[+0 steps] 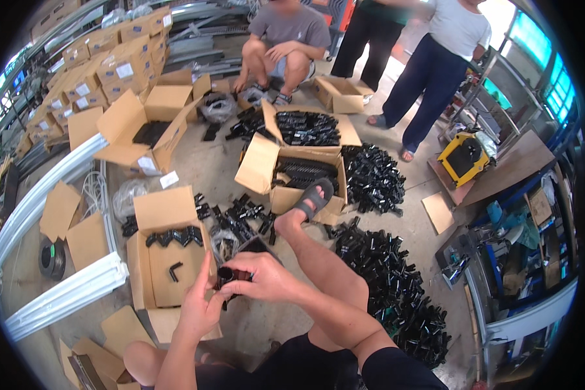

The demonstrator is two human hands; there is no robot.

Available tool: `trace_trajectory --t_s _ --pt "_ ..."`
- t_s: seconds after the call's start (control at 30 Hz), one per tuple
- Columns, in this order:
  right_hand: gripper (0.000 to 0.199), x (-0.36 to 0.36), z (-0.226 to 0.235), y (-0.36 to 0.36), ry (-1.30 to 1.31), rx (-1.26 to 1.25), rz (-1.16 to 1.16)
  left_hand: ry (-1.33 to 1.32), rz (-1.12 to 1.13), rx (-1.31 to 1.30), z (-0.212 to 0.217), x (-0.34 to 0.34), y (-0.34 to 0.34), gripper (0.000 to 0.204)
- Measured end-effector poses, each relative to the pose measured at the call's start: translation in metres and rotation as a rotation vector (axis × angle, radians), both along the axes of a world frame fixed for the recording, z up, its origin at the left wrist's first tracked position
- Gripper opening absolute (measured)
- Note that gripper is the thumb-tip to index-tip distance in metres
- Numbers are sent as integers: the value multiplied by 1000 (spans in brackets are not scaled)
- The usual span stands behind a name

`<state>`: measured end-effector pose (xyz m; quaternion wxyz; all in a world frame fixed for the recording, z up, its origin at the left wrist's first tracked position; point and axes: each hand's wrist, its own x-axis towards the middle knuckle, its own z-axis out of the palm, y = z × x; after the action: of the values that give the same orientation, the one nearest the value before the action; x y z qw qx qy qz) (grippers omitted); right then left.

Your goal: The person sits on the floor in a warehouse and assembles small black plastic components by hand. They pick up individual parts from cardboard boxes, fit them together, and place the assembled units into a separate box.

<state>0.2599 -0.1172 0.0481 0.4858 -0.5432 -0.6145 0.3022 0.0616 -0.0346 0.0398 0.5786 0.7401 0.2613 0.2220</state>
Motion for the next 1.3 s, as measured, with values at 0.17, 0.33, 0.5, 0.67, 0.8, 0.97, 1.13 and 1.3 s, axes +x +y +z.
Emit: trace_trajectory --t_s 0.17,0.33,0.5,0.67,0.8,0.97,1.13,1.3 --pt "36 0 -4 -3 67 -38 -79 -180 85 -173 -14 7 -6 59" --pt "35 1 -6 -2 153 -53 -77 -185 74 -378 -11 6 -5 31" --pt "31 -12 -10 11 182 51 -102 31 90 -261 -9 -6 6 30" --pt "23 -2 -18 3 455 -94 -87 -129 109 -381 -7 -3 -4 26" --pt "27 35 -52 20 463 -192 -277 -188 189 -475 -16 -16 7 19" --pt "31 89 -167 52 -149 -449 -539 -215 245 -482 -29 -23 28 29" --pt "25 72 -273 55 -544 -622 -411 -215 299 -608 -26 -27 44 32" --pt "29 43 -334 81 -600 -607 -514 -233 378 -632 -40 -43 58 32"
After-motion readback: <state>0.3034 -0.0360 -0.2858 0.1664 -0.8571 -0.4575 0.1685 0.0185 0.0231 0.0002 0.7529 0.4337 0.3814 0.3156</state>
